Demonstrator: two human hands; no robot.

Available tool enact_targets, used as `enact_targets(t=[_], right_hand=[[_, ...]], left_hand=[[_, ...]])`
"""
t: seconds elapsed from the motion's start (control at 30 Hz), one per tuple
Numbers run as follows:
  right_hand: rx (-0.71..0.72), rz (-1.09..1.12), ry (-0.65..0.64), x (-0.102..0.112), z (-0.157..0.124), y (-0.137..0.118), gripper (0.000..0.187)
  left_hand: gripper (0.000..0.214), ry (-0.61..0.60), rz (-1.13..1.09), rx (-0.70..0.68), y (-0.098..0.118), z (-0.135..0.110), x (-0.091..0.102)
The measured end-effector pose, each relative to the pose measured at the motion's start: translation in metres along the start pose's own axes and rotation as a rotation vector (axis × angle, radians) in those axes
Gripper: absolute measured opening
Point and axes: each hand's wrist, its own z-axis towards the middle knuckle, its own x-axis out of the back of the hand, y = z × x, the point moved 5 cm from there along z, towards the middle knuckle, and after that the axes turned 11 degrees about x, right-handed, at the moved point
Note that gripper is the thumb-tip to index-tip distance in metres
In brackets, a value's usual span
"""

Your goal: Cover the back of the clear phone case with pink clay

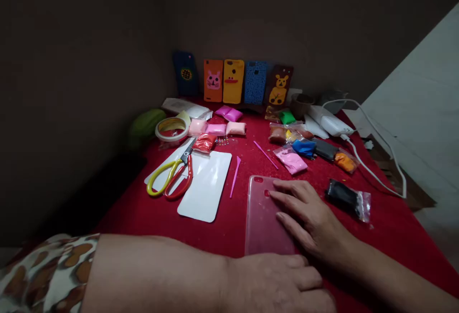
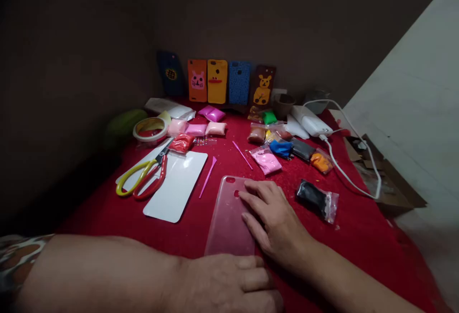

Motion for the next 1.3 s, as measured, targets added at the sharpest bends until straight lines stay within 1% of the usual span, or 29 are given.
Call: enact_targets(t=[0.17, 0.33, 0.5, 0.6, 0.7, 0.8, 0.93, 1.07, 1.17, 1.3], right_hand=[[-0.013, -0.006, -0.009, 0.001, 0.000, 0.000, 0.031], [0.002, 0.000, 0.005, 0.001, 0.000, 0.000, 0.032], [-0.002, -0.009, 0.004, 0.001, 0.000, -0.001, 0.032], [-0.018, -0.006, -0.008, 0.002, 0.001, -0.002, 0.032], [-0.026, -0.004, -0.005, 0.002, 0.003, -0.002, 0.032], [-0.028, 0.006, -0.009, 0.003, 0.004, -0.003, 0.032], [-0.035, 0.019, 0.000, 0.003, 0.003, -0.002, 0.031], [-0.029, 0.020, 0.009, 0.003, 0.003, -0.001, 0.032], [-0.029, 0.015, 0.010, 0.004, 0.003, 0.000, 0.031], [-0.037, 0.034, 0.004, 0.004, 0.002, 0.000, 0.032]], left_hand=[[0.031, 0.010, 0.020, -0.004, 0.000, 0.001, -0.005], [0.036, 0.059, 0.028, -0.025, -0.002, -0.001, -0.012], [0.033, 0.111, 0.035, -0.018, -0.004, -0.002, -0.021], [0.032, 0.141, 0.032, -0.026, -0.003, -0.003, -0.023], [0.031, 0.155, 0.034, -0.040, -0.001, -0.005, -0.021], [0.031, 0.161, 0.043, -0.026, -0.001, -0.005, -0.021], [0.031, 0.165, 0.046, -0.013, -0.003, -0.006, -0.027], [0.034, 0.230, 0.041, -0.026, -0.005, -0.009, -0.036], [0.033, 0.256, 0.047, -0.022, -0.007, -0.010, -0.041], [0.029, 0.313, 0.027, -0.013, -0.006, -0.010, -0.038]])
